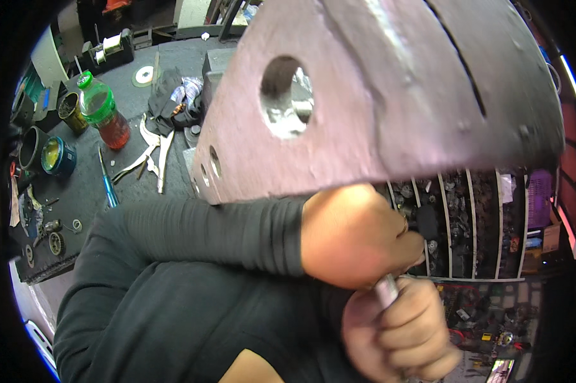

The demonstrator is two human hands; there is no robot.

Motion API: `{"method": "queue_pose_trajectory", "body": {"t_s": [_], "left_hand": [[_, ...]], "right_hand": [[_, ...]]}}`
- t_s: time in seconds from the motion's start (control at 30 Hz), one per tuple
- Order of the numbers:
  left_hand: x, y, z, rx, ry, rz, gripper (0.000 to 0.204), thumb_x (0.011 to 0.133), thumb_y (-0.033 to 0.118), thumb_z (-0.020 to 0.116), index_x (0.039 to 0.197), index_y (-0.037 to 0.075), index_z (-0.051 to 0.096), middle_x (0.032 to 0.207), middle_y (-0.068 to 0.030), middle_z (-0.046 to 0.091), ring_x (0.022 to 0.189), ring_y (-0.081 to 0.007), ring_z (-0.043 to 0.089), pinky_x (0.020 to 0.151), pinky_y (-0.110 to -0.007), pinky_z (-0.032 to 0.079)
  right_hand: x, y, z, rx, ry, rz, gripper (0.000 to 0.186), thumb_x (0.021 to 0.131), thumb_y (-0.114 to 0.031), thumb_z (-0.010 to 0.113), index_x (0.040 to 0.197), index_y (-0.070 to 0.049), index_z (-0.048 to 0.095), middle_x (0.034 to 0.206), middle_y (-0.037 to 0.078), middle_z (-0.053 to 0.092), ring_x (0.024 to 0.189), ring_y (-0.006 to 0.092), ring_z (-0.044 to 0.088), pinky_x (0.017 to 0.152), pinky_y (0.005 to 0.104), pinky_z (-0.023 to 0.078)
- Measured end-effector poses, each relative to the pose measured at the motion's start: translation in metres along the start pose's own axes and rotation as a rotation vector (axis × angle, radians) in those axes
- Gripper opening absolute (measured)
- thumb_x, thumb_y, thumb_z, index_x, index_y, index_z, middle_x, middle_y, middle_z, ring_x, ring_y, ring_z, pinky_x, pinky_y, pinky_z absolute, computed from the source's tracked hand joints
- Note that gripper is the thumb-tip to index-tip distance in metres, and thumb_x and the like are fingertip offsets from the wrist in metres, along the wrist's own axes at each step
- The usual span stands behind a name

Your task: The person operates a manual hydraulic press in a workshop, repeatedly turning the handle to lower and raise the ram. They adjust a cylindrical metal part under the press and continue the pressing cycle multiple times.

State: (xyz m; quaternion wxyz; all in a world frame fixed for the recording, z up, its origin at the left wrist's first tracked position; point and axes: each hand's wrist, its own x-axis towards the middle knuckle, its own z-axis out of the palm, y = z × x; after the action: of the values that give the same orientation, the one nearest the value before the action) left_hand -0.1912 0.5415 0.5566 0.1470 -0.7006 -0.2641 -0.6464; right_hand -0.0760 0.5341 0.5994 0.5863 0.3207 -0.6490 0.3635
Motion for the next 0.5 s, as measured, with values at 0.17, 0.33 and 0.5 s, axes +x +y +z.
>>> {"method": "queue_pose_trajectory", "body": {"t_s": [0.17, 0.33, 0.5], "left_hand": [[-0.016, 0.001, -0.014, 0.072, -0.015, 0.188, 0.014, 0.064, 0.022, 0.059, 0.066, 0.011, 0.051, 0.060, -0.0022, 0.041, 0.051, -0.0173, 0.047, 0.044, -0.034, 0.037], [-0.014, 0.003, -0.003, -0.007, 0.088, 0.221, 0.013, 0.058, 0.024, 0.060, 0.065, 0.014, 0.055, 0.060, 0.0036, 0.043, 0.049, -0.0128, 0.044, 0.043, -0.030, 0.030], [-0.017, 0.000, -0.005, 0.014, 0.069, 0.223, 0.014, 0.058, 0.025, 0.062, 0.063, 0.015, 0.053, 0.059, 0.0042, 0.042, 0.048, -0.0120, 0.043, 0.043, -0.031, 0.030]], "right_hand": [[-0.019, 0.001, 0.023, -0.046, -0.185, -0.010, 0.036, 0.095, -0.044, 0.052, 0.073, -0.017, 0.042, 0.052, -0.006, 0.038, 0.038, 0.0052, 0.030, 0.038, 0.0222, 0.026], [-0.026, 0.004, 0.023, -0.017, -0.146, -0.052, 0.036, 0.095, -0.043, 0.052, 0.072, -0.017, 0.042, 0.051, -0.006, 0.037, 0.037, 0.0053, 0.029, 0.038, 0.0224, 0.026], [-0.036, 0.005, 0.026, -0.016, -0.104, -0.062, 0.036, 0.095, -0.041, 0.052, 0.071, -0.017, 0.042, 0.050, -0.006, 0.036, 0.036, 0.0054, 0.029, 0.038, 0.0226, 0.025]]}}
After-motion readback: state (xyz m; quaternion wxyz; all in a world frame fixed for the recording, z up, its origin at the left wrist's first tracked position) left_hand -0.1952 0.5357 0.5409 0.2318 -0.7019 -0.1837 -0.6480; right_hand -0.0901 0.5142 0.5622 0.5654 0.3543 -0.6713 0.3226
